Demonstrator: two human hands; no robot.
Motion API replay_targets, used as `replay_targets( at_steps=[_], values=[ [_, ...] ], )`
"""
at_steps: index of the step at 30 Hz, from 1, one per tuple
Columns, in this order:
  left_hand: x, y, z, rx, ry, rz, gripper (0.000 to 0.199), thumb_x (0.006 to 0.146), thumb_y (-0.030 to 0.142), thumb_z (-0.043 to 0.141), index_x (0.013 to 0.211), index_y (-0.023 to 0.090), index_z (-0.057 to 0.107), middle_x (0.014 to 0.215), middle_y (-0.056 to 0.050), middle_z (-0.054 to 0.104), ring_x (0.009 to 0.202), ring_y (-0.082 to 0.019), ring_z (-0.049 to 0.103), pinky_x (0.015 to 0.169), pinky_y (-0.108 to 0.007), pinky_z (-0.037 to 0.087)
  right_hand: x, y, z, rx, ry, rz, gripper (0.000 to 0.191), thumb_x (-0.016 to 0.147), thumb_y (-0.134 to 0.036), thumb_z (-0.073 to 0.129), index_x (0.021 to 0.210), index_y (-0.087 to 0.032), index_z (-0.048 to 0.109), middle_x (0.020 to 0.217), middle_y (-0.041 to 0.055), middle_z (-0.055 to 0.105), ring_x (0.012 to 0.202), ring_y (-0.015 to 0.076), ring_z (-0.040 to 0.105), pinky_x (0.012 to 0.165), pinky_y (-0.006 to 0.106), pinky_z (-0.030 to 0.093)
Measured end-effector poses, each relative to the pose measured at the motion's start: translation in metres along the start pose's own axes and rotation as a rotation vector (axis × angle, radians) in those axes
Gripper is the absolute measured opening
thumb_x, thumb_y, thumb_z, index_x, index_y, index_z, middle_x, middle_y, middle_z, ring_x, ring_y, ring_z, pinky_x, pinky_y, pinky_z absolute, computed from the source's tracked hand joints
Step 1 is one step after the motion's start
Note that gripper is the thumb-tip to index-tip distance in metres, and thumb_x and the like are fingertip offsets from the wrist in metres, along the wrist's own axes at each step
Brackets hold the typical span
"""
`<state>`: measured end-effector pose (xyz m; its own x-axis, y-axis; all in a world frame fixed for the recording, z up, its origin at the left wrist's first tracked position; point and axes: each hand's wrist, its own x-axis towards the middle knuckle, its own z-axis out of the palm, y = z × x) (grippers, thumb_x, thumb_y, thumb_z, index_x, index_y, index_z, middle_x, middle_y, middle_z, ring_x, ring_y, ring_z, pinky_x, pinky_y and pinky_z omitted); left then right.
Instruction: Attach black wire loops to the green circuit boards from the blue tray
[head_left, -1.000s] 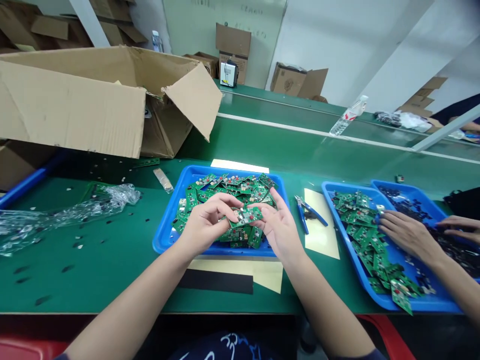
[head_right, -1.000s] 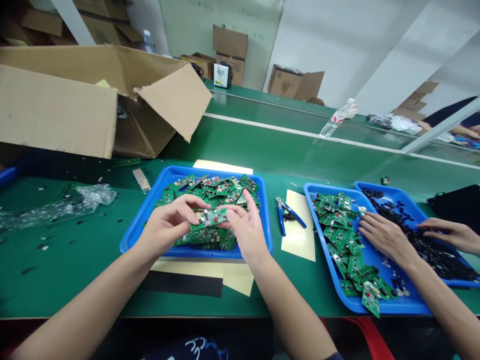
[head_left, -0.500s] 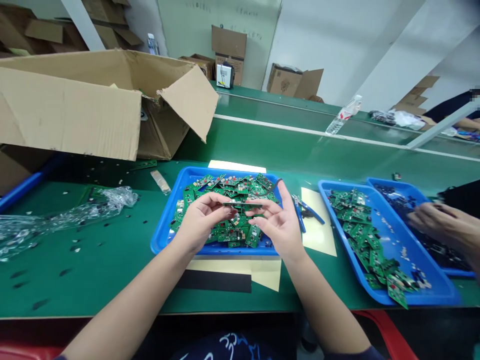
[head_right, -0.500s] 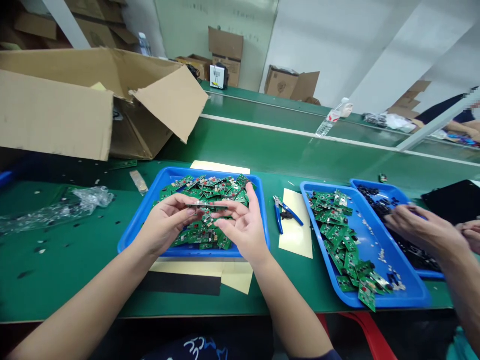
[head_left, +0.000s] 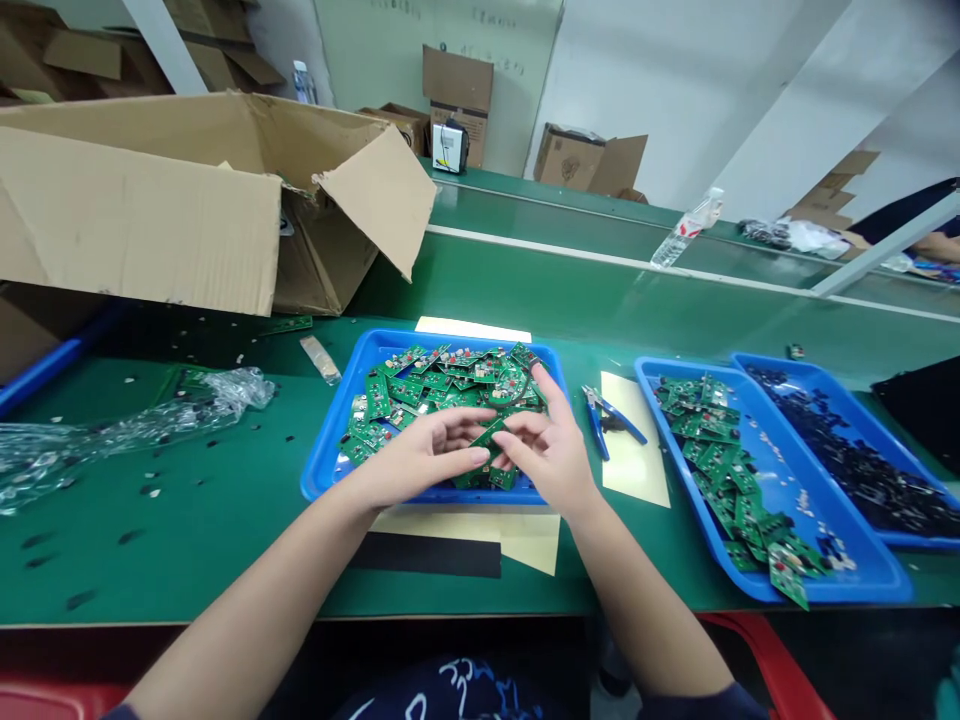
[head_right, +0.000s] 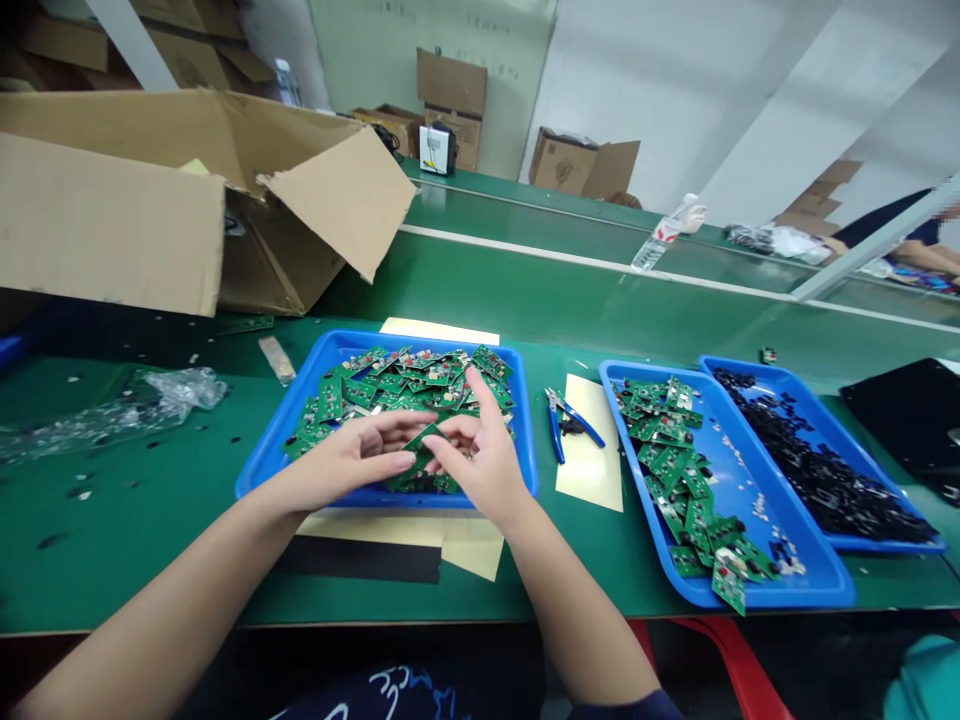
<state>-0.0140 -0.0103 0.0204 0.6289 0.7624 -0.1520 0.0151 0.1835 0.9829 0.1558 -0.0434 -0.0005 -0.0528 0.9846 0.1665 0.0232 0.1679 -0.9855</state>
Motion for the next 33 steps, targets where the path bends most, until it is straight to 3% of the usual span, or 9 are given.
replay_targets(
  at_steps=[3, 6, 10, 13, 15, 21, 25, 28, 33],
  values=[
    [-0.001, -0.001, 0.005, 0.028, -0.174, -0.082, 0.02, 0.077, 0.03, 0.061, 0.09, 0.016, 0.064, 0.082, -0.007, 0.068, 0.07, -0.017, 0.066, 0.067, -0.03, 0.054, -0.002, 0.001, 0.001, -0.06, -0.097, -0.065, 0.078, 0.079, -0.031, 0.06, 0.141, -0.031, 0.013, 0.074, -0.001, 0.063, 0.053, 0.0146, 0.058, 0.048, 0.032, 0.053],
    [-0.003, 0.001, 0.002, 0.066, -0.193, -0.151, 0.018, 0.079, 0.032, 0.058, 0.084, 0.015, 0.062, 0.077, -0.006, 0.068, 0.062, -0.014, 0.064, 0.062, -0.028, 0.054, -0.002, 0.0, -0.004, -0.118, 0.018, -0.12, 0.068, 0.081, -0.032, 0.058, 0.139, -0.029, 0.023, 0.067, -0.0017, 0.062, 0.054, 0.0147, 0.057, 0.05, 0.03, 0.051],
    [-0.006, 0.007, -0.009, 0.034, 0.048, 0.002, 0.017, 0.072, 0.029, 0.065, 0.083, 0.016, 0.063, 0.058, 0.001, 0.06, 0.05, -0.011, 0.056, 0.051, -0.023, 0.049, 0.002, -0.002, -0.013, -0.053, 0.143, -0.082, 0.044, 0.084, -0.037, 0.051, 0.126, -0.025, 0.047, 0.047, -0.0057, 0.051, 0.038, 0.0108, 0.043, 0.036, 0.026, 0.039],
    [-0.004, 0.004, -0.009, -0.058, 0.277, 0.091, 0.024, 0.067, 0.029, 0.069, 0.087, 0.016, 0.064, 0.049, 0.005, 0.052, 0.042, -0.009, 0.048, 0.041, -0.02, 0.041, 0.003, -0.001, -0.012, 0.059, 0.007, -0.039, 0.037, 0.083, -0.042, 0.051, 0.115, -0.023, 0.056, 0.041, -0.0074, 0.046, 0.031, 0.0083, 0.035, 0.031, 0.023, 0.032],
    [-0.002, 0.0, -0.004, -0.066, 0.308, 0.075, 0.026, 0.065, 0.03, 0.071, 0.086, 0.016, 0.064, 0.046, 0.006, 0.05, 0.041, -0.008, 0.046, 0.039, -0.02, 0.039, 0.001, 0.0, -0.008, 0.11, -0.107, -0.02, 0.038, 0.082, -0.044, 0.052, 0.114, -0.023, 0.057, 0.04, -0.0077, 0.047, 0.031, 0.0078, 0.035, 0.031, 0.022, 0.031],
    [0.002, -0.006, 0.005, -0.08, 0.23, 0.045, 0.024, 0.067, 0.032, 0.07, 0.06, 0.016, 0.054, 0.045, 0.006, 0.048, 0.039, -0.007, 0.044, 0.039, -0.019, 0.037, -0.004, -0.002, 0.003, 0.061, -0.221, -0.013, 0.037, 0.083, -0.042, 0.051, 0.115, -0.024, 0.057, 0.042, -0.0078, 0.046, 0.034, 0.0084, 0.038, 0.036, 0.023, 0.036],
    [-0.001, -0.002, 0.0, -0.069, 0.119, 0.023, 0.026, 0.07, 0.031, 0.067, 0.056, 0.016, 0.052, 0.044, 0.005, 0.049, 0.038, -0.007, 0.045, 0.041, -0.02, 0.037, 0.0, 0.0, -0.004, -0.272, -0.067, -0.173, 0.025, 0.084, -0.031, 0.049, 0.105, -0.024, 0.062, 0.059, -0.0017, 0.057, 0.044, 0.0102, 0.046, 0.044, 0.026, 0.041],
    [-0.003, 0.0, 0.0, -0.079, 0.04, 0.002, 0.026, 0.07, 0.031, 0.068, 0.055, 0.016, 0.052, 0.044, 0.004, 0.051, 0.038, -0.008, 0.045, 0.042, -0.021, 0.037, 0.005, 0.002, -0.011, -0.465, 0.054, -0.217, 0.034, 0.084, -0.029, 0.049, 0.118, -0.026, 0.055, 0.064, -0.0006, 0.058, 0.048, 0.0124, 0.047, 0.047, 0.028, 0.043],
    [0.001, -0.002, 0.004, -0.103, 0.104, 0.019, 0.025, 0.074, 0.032, 0.064, 0.059, 0.015, 0.055, 0.049, 0.003, 0.054, 0.04, -0.007, 0.047, 0.045, -0.02, 0.039, 0.005, 0.0, -0.007, -0.377, 0.042, -0.185, 0.021, 0.083, -0.029, 0.052, 0.1, -0.022, 0.062, 0.071, 0.0023, 0.063, 0.06, 0.0148, 0.058, 0.052, 0.029, 0.049]
  ],
)
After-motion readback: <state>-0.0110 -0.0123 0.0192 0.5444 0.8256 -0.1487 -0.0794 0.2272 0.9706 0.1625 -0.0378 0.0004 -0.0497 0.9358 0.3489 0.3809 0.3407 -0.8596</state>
